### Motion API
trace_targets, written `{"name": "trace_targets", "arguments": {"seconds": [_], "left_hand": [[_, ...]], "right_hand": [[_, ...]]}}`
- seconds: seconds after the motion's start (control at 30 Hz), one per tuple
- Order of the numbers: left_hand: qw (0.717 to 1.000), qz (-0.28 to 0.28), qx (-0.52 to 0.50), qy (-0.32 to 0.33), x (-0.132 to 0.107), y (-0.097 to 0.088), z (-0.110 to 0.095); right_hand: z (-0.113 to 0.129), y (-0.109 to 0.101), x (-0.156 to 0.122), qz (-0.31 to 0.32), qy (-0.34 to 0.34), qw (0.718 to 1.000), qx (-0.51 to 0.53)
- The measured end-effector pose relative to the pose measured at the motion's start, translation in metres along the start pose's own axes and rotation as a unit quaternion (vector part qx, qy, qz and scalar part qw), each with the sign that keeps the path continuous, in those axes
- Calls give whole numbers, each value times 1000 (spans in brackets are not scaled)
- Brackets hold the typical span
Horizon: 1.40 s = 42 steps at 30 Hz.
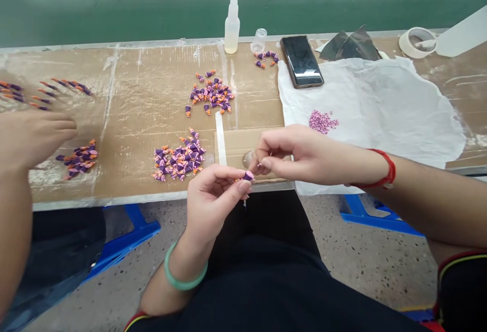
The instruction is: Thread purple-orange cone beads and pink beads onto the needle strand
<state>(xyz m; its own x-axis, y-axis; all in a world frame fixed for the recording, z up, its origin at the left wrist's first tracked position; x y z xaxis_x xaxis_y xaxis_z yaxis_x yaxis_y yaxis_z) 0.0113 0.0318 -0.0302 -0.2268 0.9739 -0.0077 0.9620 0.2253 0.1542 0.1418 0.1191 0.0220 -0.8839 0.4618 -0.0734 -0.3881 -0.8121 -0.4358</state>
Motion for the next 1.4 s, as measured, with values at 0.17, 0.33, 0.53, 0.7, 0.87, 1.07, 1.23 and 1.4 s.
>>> {"name": "trace_targets", "arguments": {"seconds": [0.17,0.33,0.53,0.7,0.87,1.07,1.23,1.4], "left_hand": [[1000,-2,-1,11,-4,6,-7],[999,5,-4,39,-9,8,-14],[998,4,-10,62,-10,8,-20],[997,9,-9,74,-11,9,-21],[996,16,-11,82,-11,14,-21],[995,5,-7,97,-13,17,-23],[994,-23,-8,107,-16,17,-22],[994,-28,-8,107,-16,19,-22]], "right_hand": [[9,8,-11,7,3,998,69],[19,6,-16,-8,-33,998,51],[25,7,-18,-17,-42,997,66],[27,6,-19,-21,-46,997,64],[27,4,-22,-33,-63,997,37],[32,6,-25,-58,-95,994,-15],[40,7,-29,-83,-141,984,-70],[41,10,-31,-92,-149,980,-98]]}}
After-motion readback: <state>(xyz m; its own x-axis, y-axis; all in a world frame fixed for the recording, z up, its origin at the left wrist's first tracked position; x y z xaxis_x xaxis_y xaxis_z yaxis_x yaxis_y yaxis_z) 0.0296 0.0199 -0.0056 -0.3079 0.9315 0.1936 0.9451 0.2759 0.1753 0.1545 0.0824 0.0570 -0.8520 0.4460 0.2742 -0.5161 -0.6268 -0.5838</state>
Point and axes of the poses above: each hand's wrist, its own x-axis towards the middle knuckle, its own y-axis out of the palm, z = x × y, the point moved 6 cm from there along x, towards the middle knuckle, and after that the axes turned 9 degrees about x, right-handed, at the moved point
